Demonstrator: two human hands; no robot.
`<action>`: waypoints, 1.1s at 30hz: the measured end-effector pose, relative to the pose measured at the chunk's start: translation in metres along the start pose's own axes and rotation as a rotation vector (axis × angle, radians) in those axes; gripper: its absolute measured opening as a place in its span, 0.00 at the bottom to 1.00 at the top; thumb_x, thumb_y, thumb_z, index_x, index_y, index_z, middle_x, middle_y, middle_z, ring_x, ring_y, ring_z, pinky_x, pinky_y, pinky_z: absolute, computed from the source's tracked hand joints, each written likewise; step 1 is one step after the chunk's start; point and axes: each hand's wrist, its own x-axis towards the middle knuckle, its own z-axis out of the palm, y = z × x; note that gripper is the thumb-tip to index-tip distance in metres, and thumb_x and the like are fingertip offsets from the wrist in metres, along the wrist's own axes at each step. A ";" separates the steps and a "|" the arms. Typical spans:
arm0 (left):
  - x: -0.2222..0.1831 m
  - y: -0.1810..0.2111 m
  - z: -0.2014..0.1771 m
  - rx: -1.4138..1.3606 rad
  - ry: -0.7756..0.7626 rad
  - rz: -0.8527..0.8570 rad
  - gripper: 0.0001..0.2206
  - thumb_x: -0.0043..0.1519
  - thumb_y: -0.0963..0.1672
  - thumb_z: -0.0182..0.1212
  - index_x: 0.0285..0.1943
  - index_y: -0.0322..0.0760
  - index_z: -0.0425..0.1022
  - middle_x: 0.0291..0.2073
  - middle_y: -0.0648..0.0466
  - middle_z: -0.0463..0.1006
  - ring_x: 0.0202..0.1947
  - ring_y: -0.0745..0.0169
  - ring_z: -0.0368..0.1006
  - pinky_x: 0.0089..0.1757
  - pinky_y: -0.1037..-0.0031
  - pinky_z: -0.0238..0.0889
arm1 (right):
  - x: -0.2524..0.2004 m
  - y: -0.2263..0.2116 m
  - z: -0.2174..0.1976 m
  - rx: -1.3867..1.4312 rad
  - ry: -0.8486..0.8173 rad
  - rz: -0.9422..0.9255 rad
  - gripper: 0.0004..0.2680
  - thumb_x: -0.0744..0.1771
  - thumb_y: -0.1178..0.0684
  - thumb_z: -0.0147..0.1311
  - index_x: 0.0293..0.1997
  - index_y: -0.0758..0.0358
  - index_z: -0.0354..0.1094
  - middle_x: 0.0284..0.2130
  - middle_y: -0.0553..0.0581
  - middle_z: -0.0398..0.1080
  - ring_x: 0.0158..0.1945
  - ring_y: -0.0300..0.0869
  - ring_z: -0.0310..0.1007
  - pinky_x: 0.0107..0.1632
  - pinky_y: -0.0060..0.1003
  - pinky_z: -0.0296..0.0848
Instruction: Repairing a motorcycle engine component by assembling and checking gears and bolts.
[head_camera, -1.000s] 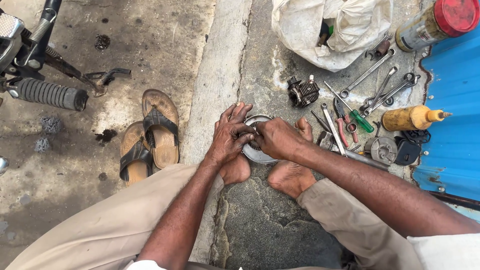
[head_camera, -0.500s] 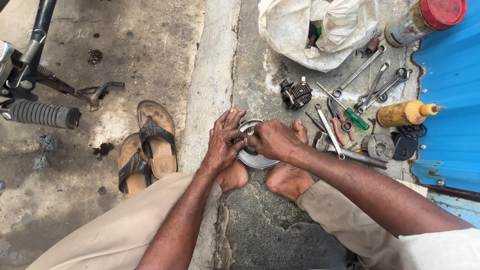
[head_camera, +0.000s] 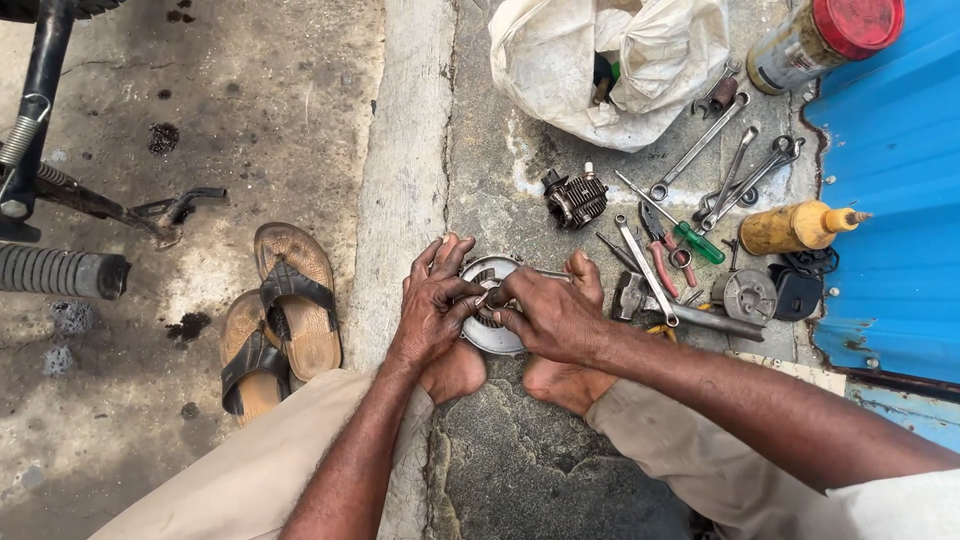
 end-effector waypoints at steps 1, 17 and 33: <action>0.000 0.002 0.000 -0.001 0.001 -0.003 0.07 0.54 0.45 0.74 0.41 0.49 0.87 0.73 0.65 0.64 0.78 0.46 0.45 0.69 0.51 0.39 | 0.004 -0.004 0.003 0.002 -0.002 -0.002 0.11 0.66 0.52 0.55 0.42 0.74 0.72 0.38 0.67 0.73 0.28 0.48 0.77 0.29 0.48 0.76; 0.002 -0.002 -0.001 0.003 -0.038 0.026 0.13 0.53 0.45 0.74 0.47 0.51 0.86 0.75 0.63 0.60 0.77 0.44 0.43 0.70 0.52 0.39 | 0.052 0.004 -0.030 -0.607 -0.225 -0.489 0.10 0.65 0.48 0.57 0.25 0.62 0.74 0.32 0.58 0.73 0.37 0.48 0.76 0.35 0.47 0.78; -0.001 -0.018 0.004 -0.010 -0.014 0.075 0.11 0.58 0.44 0.69 0.49 0.52 0.86 0.76 0.65 0.61 0.79 0.46 0.45 0.72 0.52 0.40 | 0.047 -0.022 -0.048 -0.668 -0.444 -0.550 0.06 0.66 0.53 0.59 0.33 0.64 0.77 0.35 0.56 0.76 0.43 0.47 0.77 0.45 0.46 0.77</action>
